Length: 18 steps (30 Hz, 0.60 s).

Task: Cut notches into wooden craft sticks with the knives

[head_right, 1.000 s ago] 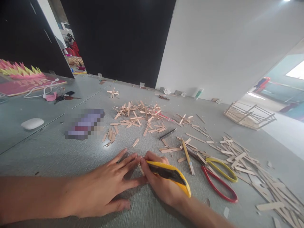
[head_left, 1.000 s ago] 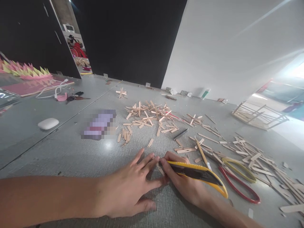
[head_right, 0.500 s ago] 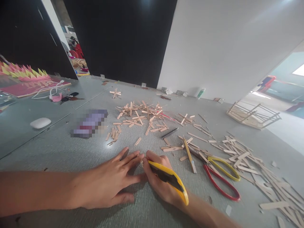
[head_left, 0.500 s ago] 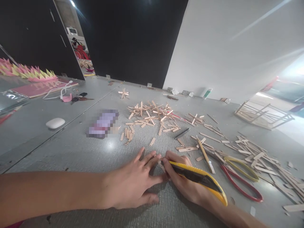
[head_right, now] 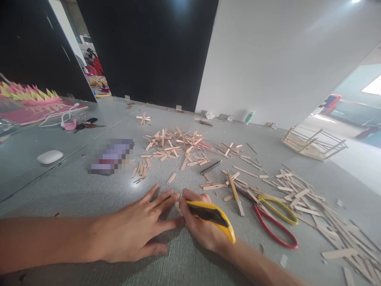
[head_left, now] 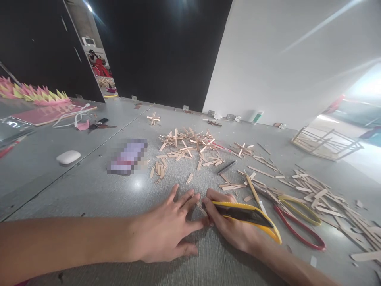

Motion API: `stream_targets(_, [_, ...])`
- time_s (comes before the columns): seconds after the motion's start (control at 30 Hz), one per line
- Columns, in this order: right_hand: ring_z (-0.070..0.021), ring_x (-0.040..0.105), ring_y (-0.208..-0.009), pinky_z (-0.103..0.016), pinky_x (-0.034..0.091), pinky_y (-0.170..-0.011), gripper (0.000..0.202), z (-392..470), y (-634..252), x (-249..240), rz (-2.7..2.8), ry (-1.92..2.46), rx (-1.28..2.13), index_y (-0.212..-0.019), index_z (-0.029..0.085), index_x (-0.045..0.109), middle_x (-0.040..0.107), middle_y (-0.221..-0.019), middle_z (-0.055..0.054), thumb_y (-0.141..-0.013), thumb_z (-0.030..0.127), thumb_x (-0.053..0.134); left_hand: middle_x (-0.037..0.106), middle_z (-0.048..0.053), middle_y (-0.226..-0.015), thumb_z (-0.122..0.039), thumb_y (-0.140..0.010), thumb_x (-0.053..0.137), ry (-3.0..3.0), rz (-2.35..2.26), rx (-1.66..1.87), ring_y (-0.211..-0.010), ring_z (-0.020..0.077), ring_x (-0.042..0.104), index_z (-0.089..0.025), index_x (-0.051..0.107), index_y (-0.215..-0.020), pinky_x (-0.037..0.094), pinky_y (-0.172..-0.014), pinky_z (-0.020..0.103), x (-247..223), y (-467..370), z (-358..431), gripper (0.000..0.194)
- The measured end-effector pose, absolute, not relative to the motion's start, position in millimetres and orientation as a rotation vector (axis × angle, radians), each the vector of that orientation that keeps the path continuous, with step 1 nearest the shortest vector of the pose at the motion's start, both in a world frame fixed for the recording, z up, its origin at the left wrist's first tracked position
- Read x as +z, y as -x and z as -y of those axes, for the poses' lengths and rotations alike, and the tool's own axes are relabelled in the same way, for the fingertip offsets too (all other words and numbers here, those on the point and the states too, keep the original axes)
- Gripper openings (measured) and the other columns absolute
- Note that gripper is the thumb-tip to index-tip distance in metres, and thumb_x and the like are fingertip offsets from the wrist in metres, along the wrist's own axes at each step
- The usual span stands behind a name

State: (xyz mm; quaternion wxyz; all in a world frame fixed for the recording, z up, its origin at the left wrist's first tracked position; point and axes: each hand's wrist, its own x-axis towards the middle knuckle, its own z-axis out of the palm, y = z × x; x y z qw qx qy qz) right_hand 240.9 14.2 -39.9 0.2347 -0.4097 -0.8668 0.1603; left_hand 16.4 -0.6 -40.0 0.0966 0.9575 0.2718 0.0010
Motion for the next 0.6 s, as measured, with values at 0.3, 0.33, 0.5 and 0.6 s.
stream_targets(0.3, [-0.0131, 0.064, -0.059, -0.025, 0.050, -0.056, 0.020, -18, -253, -52, 2.356, 1.135, 0.288, -0.115, 0.019, 0.055, 0.067, -0.077, 0.000, -0.110, 0.029, 0.039, 0.067, 0.018, -0.129, -0.024, -0.103, 0.054, -3.069, -0.885, 0.188, -0.124, 0.0327, 0.061, -0.008, 0.048, -0.148, 0.036, -0.116, 0.051, -49, -20, 2, 0.048])
stream_targets(0.33, [-0.0148, 0.065, -0.061, -0.027, 0.051, -0.055, 0.021, -21, -256, -49, 2.433, 1.122, 0.177, -0.123, 0.017, 0.054, 0.068, -0.081, -0.002, -0.108, 0.025, 0.041, 0.070, 0.016, -0.121, -0.016, -0.098, 0.057, -3.017, -0.895, 0.224, -0.116, 0.0307, 0.064, -0.008, 0.054, -0.142, 0.039, -0.112, 0.048, -51, -20, 2, 0.045])
stream_targets(0.5, [-0.0285, 0.073, -0.074, -0.037, 0.055, -0.052, 0.053, -33, -269, -41, 2.698, 1.137, -0.311, -0.122, 0.007, 0.060, 0.071, -0.103, -0.018, -0.080, -0.013, 0.035, 0.065, 0.007, -0.092, -0.014, -0.085, 0.062, -2.666, -0.956, 0.411, -0.085, 0.0252, 0.060, -0.019, 0.066, -0.093, 0.048, -0.079, 0.038, -56, -16, -5, 0.010])
stream_targets(0.6, [-0.0329, 0.075, -0.083, -0.040, 0.059, -0.055, 0.063, -35, -273, -40, 2.746, 1.180, -0.416, -0.116, 0.006, 0.064, 0.072, -0.110, -0.022, -0.065, -0.018, 0.034, 0.060, 0.005, -0.084, -0.016, -0.087, 0.056, -2.523, -1.027, 0.440, -0.074, 0.0209, 0.052, -0.020, 0.055, -0.083, 0.041, -0.066, 0.035, -48, -13, -9, 0.007])
